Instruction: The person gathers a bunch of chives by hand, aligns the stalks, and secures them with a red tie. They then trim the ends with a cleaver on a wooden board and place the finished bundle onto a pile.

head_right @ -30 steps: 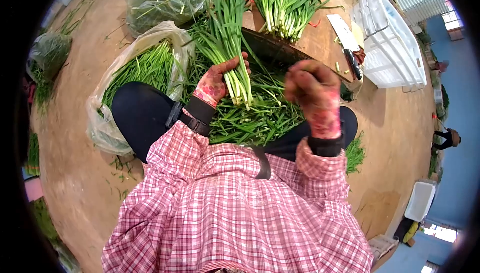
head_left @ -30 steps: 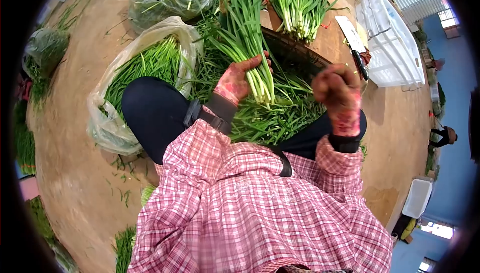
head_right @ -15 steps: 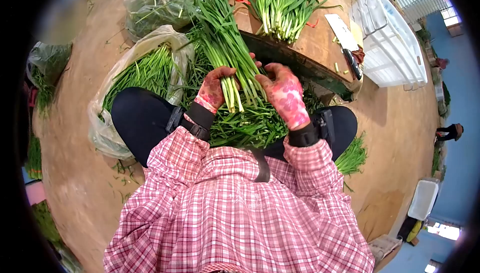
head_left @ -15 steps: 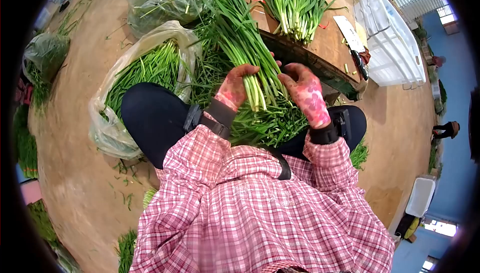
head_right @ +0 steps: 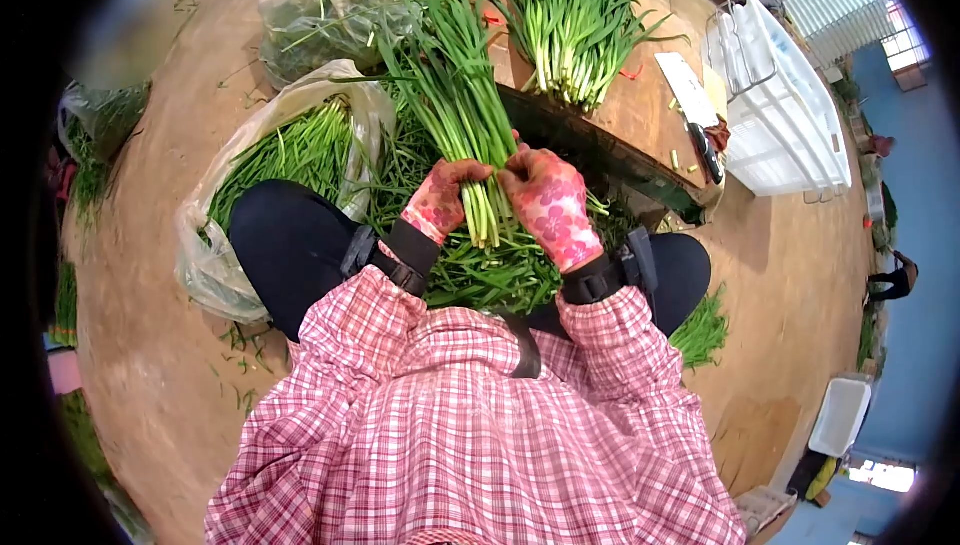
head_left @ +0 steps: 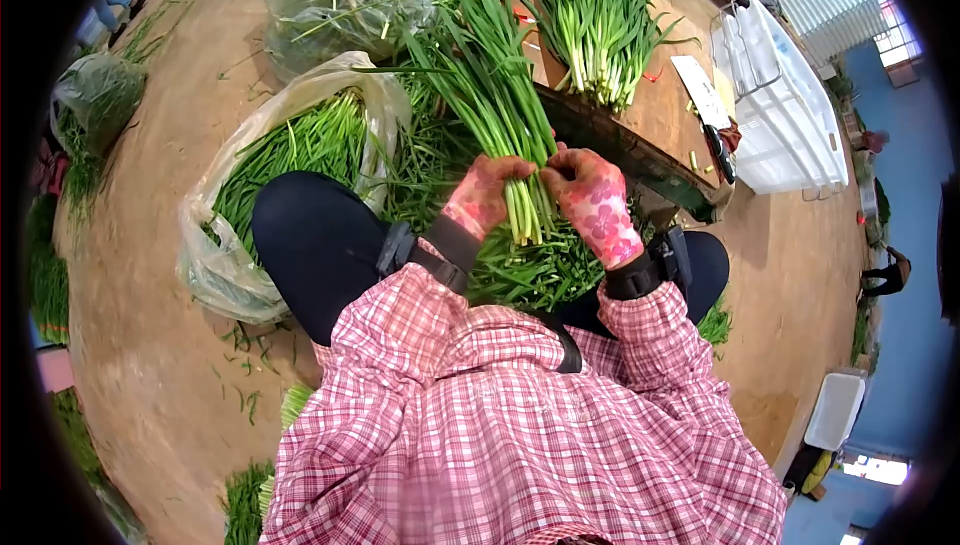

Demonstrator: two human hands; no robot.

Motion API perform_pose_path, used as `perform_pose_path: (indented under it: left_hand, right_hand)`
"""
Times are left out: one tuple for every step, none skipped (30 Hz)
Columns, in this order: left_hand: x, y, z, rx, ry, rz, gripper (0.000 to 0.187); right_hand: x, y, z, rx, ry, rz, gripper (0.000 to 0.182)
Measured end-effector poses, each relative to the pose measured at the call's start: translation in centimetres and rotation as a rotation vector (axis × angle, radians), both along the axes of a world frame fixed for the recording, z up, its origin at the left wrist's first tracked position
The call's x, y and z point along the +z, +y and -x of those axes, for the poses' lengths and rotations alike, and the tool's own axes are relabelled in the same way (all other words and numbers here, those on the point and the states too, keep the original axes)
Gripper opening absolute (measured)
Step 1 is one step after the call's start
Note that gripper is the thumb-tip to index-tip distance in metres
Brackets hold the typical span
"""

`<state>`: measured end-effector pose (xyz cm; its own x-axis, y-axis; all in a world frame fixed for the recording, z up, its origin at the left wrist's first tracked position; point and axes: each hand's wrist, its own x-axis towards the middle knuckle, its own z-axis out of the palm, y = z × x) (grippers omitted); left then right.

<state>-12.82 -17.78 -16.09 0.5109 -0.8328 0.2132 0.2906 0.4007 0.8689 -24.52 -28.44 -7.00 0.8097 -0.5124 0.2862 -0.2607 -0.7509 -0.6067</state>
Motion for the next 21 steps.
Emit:
perform_pose_path:
  left_hand:
    - [-1.2, -0.2, -0.5, -0.001, -0.119, -0.057, 0.045]
    - [-2.4, -0.3, -1.1, 0.0, -0.239, -0.111, 0.056]
    - [-2.2, -0.2, -1.1, 0.093, -0.439, -0.088, 0.057]
    - [-2.0, -0.2, -1.0, 0.186, -0.64, -0.065, 0.058]
    - [-1.8, 0.2, -1.2, 0.051, -0.585, -0.103, 0.038]
    - [-0.9, -0.1, -0.9, 0.017, -0.296, -0.052, 0.036]
    - [0.2, -0.8, -0.2, -0.013, -0.006, 0.0, 0.035]
    - [1.1, -0.6, -0.1, -0.138, 0.296, 0.034, 0.039]
    - [2.4, -0.4, -0.1, -0.225, 0.616, 0.057, 0.047]
    - [2.7, -0.3, -0.1, -0.195, 0.592, 0.011, 0.047]
    - [3.0, -0.3, -0.1, -0.166, 0.568, -0.034, 0.048]
    - [3.2, -0.4, -0.1, -0.137, 0.543, -0.082, 0.048]
    - [2.9, -0.6, 0.0, -0.094, 0.521, -0.067, 0.048]
    - [2.8, -0.6, -0.1, -0.08, 0.519, -0.076, 0.047]
    - [3.0, -0.5, -0.1, -0.066, 0.519, -0.087, 0.046]
    - [3.3, -0.2, 0.0, -0.056, 0.521, -0.102, 0.046]
    - [3.7, 0.1, -0.1, -0.123, 0.602, -0.121, 0.046]
    - [3.8, 0.1, -0.2, -0.134, 0.624, -0.092, 0.047]
    - [4.0, 0.2, 0.0, -0.106, 0.634, -0.079, 0.047]
    - [4.1, 0.1, 0.0, -0.076, 0.64, -0.061, 0.046]
    - [4.0, 0.1, -0.1, -0.068, 0.661, -0.059, 0.045]
  right_hand:
    - [0.1, 0.2, -0.1, -0.004, 0.042, 0.108, 0.012]
    - [0.2, 0.4, -0.1, -0.011, 0.085, 0.214, 0.012]
    - [0.7, 0.9, -0.2, -0.019, 0.124, 0.215, 0.01]
    - [0.5, 1.0, -0.3, -0.043, 0.122, 0.162, 0.011]
    - [0.0, 1.0, -0.4, -0.069, 0.119, 0.11, 0.012]
    - [-0.2, 1.0, -0.6, -0.092, 0.116, 0.06, 0.012]
    - [0.1, 0.9, -0.7, -0.104, 0.104, -0.142, 0.013]
    - [0.0, 0.8, -0.7, -0.087, 0.083, -0.226, 0.014]
    - [-0.2, 0.5, -0.5, -0.072, 0.062, -0.311, 0.014]
    - [-0.3, 0.4, -0.5, -0.057, 0.039, -0.394, 0.015]
    - [-0.3, 0.5, -0.5, -0.079, 0.031, -0.424, 0.017]
    - [-0.6, 0.6, -0.3, -0.071, -0.023, -0.358, 0.016]
    - [-0.7, 0.8, -0.1, -0.051, -0.044, -0.343, 0.015]
    - [-0.7, 0.9, 0.1, -0.033, -0.062, -0.329, 0.015]
    - [-0.6, 0.9, 0.2, -0.032, -0.085, -0.412, 0.014]
    - [0.2, 1.2, 0.3, -0.035, -0.107, -0.498, 0.013]
    - [1.9, 1.0, 1.1, -0.019, -0.15, -0.771, 0.013]
    - [4.1, 0.5, 1.7, -0.06, -0.112, -0.91, 0.011]
    - [5.2, -0.3, 3.0, 0.01, -0.255, -1.11, 0.011]
    - [6.2, -1.4, 4.1, 0.088, -0.404, -1.302, 0.011]
    - [7.7, -2.6, 5.4, 0.09, -0.234, -1.16, 0.012]
